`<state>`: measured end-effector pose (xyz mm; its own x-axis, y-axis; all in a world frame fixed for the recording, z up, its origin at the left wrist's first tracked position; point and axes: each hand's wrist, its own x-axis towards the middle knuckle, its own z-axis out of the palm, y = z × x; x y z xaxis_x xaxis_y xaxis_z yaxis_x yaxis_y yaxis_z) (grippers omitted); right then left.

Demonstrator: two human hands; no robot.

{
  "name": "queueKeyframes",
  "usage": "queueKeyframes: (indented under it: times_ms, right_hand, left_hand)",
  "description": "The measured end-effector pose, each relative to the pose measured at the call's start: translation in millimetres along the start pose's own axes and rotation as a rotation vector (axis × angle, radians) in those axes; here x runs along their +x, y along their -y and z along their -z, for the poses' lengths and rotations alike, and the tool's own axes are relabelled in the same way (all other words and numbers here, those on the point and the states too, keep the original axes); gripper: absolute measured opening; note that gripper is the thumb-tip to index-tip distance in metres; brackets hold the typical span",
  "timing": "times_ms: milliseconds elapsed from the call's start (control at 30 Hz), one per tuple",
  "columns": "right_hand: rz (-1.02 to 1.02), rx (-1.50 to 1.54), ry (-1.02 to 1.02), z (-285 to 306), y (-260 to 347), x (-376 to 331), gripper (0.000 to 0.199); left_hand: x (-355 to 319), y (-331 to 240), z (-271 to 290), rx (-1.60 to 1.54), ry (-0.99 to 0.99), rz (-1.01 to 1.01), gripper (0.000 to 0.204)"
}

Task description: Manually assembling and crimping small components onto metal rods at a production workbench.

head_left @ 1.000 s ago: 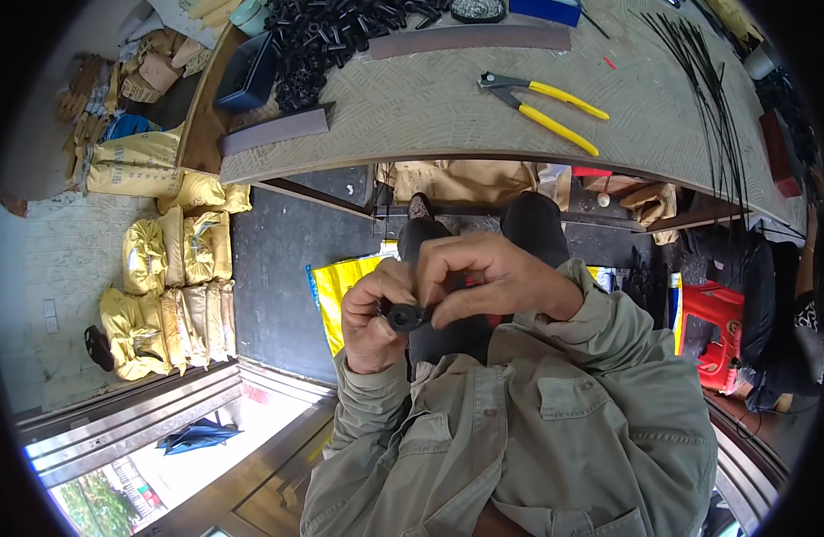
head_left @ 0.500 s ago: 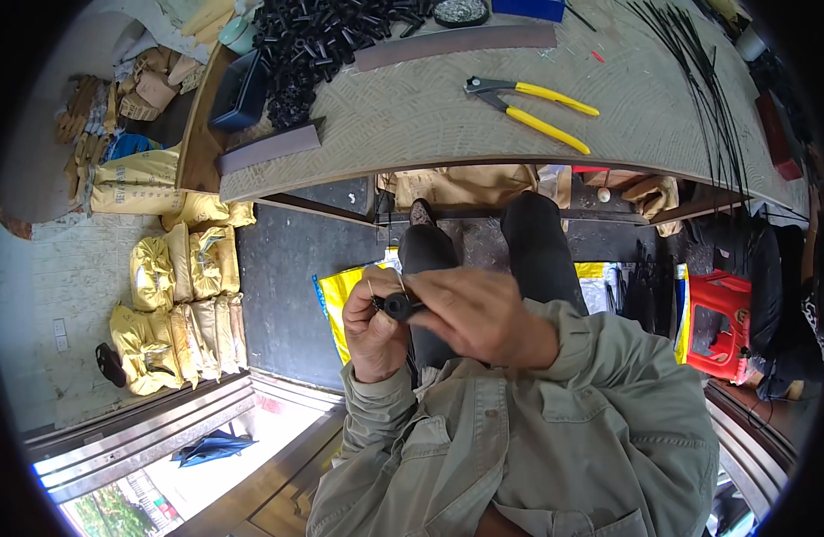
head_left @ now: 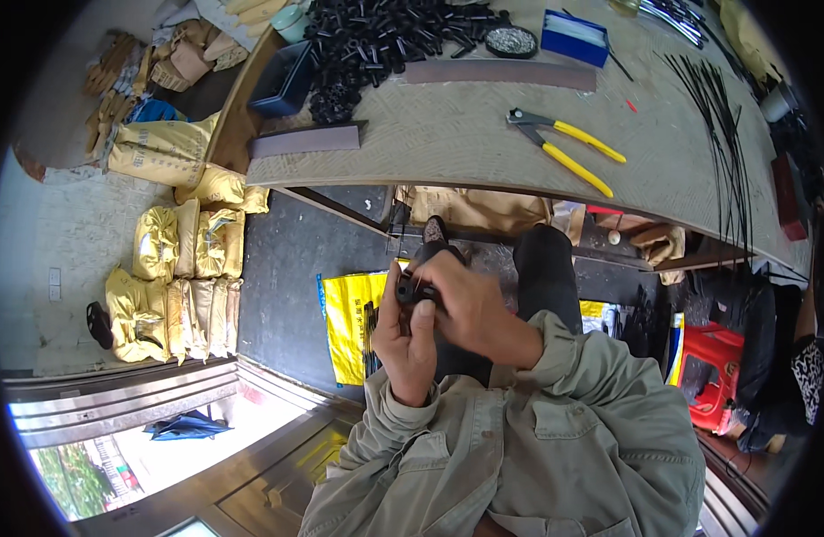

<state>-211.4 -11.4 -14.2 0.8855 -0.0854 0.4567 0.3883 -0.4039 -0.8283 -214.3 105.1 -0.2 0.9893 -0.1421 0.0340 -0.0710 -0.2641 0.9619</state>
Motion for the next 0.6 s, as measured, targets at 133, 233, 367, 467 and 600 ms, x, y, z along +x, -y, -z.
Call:
queueKeyframes:
  times_ms: [133, 233, 367, 467, 600]
  right_hand:
    - [0.092, 0.014, -0.056, 3.5, 9.4, -7.0, 0.038]
    - [0.026, 0.375, -0.109, 14.1, 8.1, -10.6, 0.037]
    - [0.299, 0.066, -0.072, 11.1, -2.0, -12.7, 0.036]
    - [0.306, 0.061, -0.076, 7.9, 1.6, -18.7, 0.032]
    - [0.333, 0.070, -0.049, 10.5, -0.9, -21.7, 0.031]
  left_hand:
    - [5.0, 4.3, 13.4, -0.187, 0.027, -0.251, 0.040]
    - [3.8, -11.8, 21.1, -0.355, 0.111, -0.304, 0.040]
    - [14.1, -18.2, 33.6, -0.150, 0.239, -0.488, 0.042]
    - [13.2, -17.6, 35.0, -0.009, 0.284, -0.557, 0.043]
    - [8.5, -15.8, 31.8, -0.051, 0.260, -0.526, 0.039]
